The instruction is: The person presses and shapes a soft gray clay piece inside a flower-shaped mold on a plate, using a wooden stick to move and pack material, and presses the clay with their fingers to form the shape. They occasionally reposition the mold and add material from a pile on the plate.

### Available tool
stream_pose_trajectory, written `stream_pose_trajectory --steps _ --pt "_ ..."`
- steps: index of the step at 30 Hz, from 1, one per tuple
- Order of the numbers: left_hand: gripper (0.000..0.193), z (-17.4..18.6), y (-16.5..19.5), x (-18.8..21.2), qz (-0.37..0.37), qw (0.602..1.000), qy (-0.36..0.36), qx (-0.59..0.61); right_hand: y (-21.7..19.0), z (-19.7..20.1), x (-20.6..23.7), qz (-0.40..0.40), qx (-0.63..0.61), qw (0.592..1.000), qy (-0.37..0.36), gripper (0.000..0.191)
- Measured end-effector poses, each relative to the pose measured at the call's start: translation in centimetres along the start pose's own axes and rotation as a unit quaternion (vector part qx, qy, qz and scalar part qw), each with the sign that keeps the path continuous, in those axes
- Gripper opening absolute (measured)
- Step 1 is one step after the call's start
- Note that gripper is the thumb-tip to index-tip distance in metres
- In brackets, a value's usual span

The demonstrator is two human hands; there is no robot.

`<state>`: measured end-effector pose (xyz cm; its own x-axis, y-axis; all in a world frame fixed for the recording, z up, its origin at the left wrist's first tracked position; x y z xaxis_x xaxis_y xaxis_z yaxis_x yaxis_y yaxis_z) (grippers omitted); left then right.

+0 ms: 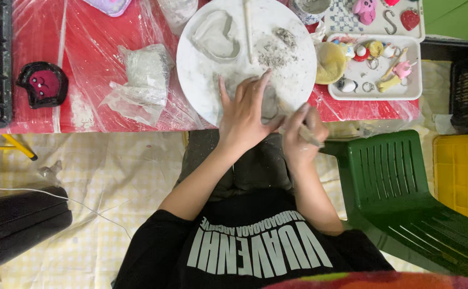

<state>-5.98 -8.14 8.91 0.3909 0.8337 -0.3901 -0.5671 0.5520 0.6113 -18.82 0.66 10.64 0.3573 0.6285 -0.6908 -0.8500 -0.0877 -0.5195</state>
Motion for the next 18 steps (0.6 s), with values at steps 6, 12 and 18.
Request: stream_pose_trajectory --steps 6,12,18 --pt "0.111 -0.1 0.5 -0.3 0.014 1.0 -0.011 0.002 0.3 0.0 -0.4 0.031 -0.001 0.999 -0.016 0.041" --pt "0.106 -0.5 0.5 -0.2 0.005 1.0 -0.021 0.0 0.6 0.1 -0.6 0.053 -0.011 0.997 -0.054 0.036" --pt "0.09 -1.0 0.2 0.8 -0.028 1.0 0.011 -0.001 0.7 0.2 -0.6 0.075 -0.03 0.995 -0.058 0.026"
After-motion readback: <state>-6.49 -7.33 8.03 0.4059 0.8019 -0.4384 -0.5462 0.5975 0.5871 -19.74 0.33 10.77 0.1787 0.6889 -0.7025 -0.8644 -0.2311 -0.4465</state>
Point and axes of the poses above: each hand's wrist, its own x-axis away from the middle knuckle, its own z-axis out of the back of the hand, y = z × x, the point moved 10 cm from there along -x, towards the middle knuckle, and after that the axes turned 9 degrees about z, right-handed, at the moved point
